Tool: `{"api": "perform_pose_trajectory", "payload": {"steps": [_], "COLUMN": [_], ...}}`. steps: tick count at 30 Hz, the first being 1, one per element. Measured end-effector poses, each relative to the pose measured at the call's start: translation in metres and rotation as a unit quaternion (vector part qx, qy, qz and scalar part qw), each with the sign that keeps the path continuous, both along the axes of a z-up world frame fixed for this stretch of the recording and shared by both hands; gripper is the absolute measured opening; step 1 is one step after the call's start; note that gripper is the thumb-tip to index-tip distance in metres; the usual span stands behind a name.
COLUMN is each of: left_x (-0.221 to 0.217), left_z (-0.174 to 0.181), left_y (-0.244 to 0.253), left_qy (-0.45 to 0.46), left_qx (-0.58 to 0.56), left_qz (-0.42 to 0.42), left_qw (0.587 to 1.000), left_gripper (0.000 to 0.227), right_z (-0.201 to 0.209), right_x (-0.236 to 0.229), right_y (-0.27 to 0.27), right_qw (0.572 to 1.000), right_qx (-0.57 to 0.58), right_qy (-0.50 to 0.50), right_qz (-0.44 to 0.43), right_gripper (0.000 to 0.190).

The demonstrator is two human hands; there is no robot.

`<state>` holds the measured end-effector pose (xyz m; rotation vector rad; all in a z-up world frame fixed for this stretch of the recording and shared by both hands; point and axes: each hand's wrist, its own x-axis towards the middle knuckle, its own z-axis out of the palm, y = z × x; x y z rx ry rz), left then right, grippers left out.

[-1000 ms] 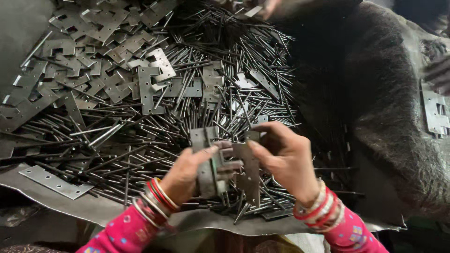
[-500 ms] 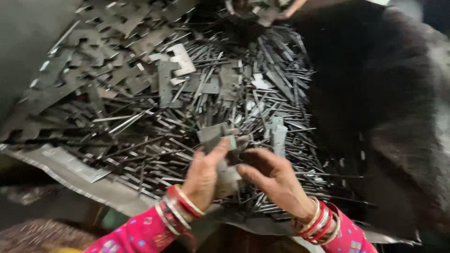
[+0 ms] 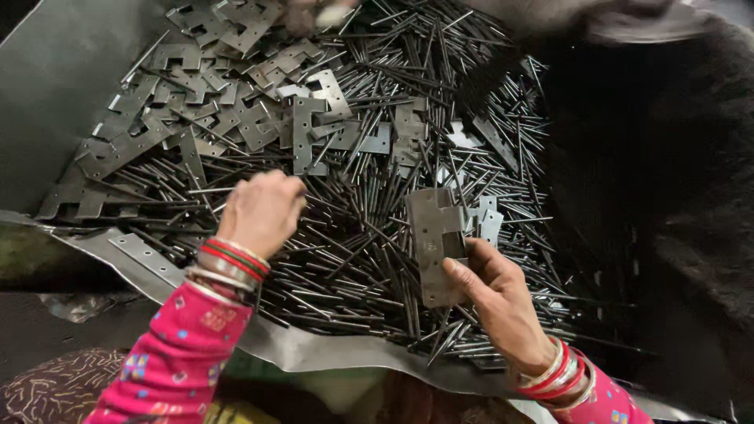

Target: The person assembles metal hinges by inserting pins into hinge plates. They pick up hinge plates and pins from a large pile, align the components, and insert the pins to form complete hinges, then place the assembled units aside.

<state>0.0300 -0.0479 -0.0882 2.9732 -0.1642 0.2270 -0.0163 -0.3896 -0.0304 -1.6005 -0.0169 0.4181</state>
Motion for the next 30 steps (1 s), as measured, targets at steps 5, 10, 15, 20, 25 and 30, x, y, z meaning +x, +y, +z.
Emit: {"api": "perform_pose_trajectory", "payload": {"steps": [5, 10, 15, 20, 25, 30], "left_x": [0.061, 0.111, 0.108, 0.068, 0.042, 0.038], "left_z": [-0.041, -0.071, -0.043, 0.023, 0.073, 0.072], "left_y": [0.018, 0.006, -0.023, -0.031, -0.019, -0.013], "left_qy": [-0.114, -0.098, -0.177, -0.155, -0.1, -0.037], "left_qx": [-0.033, -0.103, -0.207, -0.253, -0.495, -0.645], "left_qz": [0.089, 0.207, 0.153, 0.043, 0.071, 0.058], "left_qw": [0.989, 0.968, 0.95, 0.954, 0.86, 0.761], "left_gripper": [0.03, 0.043, 0.024, 0.021, 0.021, 0.02], "right_z": [-0.007, -0.006, 0.002, 0.024, 0.053, 0.056], "right_x": [-0.001, -0.002, 0.003, 0.014, 0.049, 0.096], "right_y": [0.002, 0.004, 0.004, -0.043, -0.172, -0.323], "right_qw": [1.0, 1.0, 1.0, 0.977, 0.801, 0.67], "right_qx": [-0.006, 0.009, -0.005, -0.098, -0.34, -0.496], "right_qy": [-0.003, 0.017, -0.02, -0.151, -0.416, -0.359], "right_qz": [0.009, 0.007, -0.015, -0.113, -0.263, -0.419], "right_gripper": [0.029, 0.028, 0.028, 0.026, 0.019, 0.02]}}
